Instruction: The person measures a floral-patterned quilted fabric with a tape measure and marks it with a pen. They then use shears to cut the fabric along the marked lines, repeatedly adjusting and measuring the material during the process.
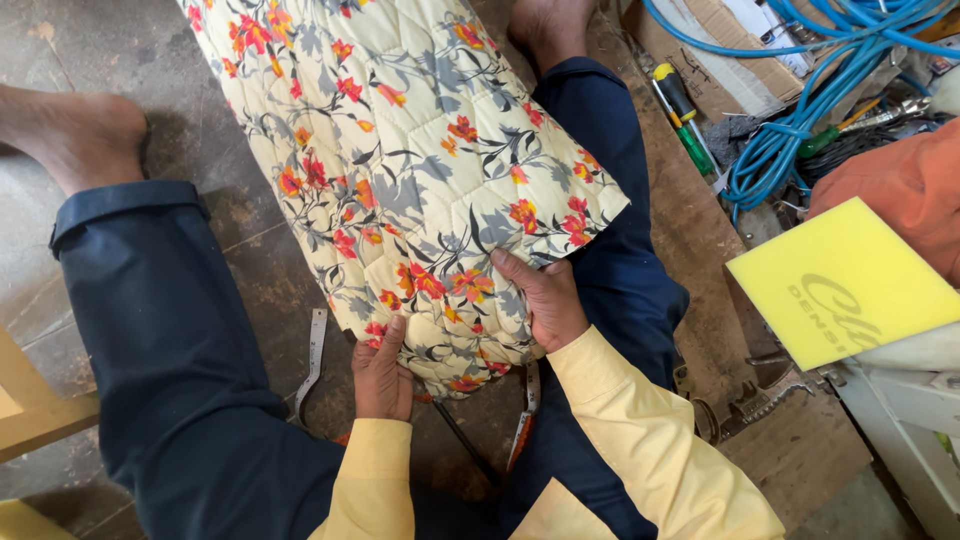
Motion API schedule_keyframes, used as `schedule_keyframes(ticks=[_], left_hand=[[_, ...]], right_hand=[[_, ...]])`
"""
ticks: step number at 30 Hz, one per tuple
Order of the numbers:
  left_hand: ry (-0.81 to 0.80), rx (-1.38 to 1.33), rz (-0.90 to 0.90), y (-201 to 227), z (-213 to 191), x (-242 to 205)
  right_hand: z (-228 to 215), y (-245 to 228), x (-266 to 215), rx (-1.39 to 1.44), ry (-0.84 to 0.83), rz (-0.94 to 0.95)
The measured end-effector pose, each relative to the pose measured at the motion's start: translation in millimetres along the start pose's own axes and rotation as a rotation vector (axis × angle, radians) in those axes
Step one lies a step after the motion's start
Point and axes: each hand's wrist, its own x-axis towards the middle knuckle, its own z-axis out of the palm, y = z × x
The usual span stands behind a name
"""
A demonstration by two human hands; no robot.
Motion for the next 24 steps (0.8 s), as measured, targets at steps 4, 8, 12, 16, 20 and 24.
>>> schedule_keyframes(ticks=[4, 8, 12, 16, 20, 24], left_hand=[[-0.047, -0.028, 0.034, 0.8, -1.0, -1.6], [-0.037, -0.023, 0.036, 1.6, -5.5, -4.6], [-0.030, -0.080, 0.047, 4.3, -6.7, -7.2], [-0.087, -0.036, 0.129, 7.4, -6.9, -13.9], [-0.156, -0.085, 0.172, 18.1, -6.2, -21.6], [-0.227, -0.423, 0.025, 33.0, -5.2, -18.3]], right_hand=[[1.2, -4.3, 1.0, 0.020, -0.008, 0.030], [-5.0, -3.8, -1.0, 0.008, -0.042, 0.026], [-10.8, -4.2, -0.7, -0.046, -0.074, 0.020], [-19.1, -4.9, 0.5, -0.061, -0.098, 0.032], [-24.5, -5.2, 0.5, -0.097, -0.098, 0.044], [-27.8, -6.1, 3.2, -0.093, -0.101, 0.066]])
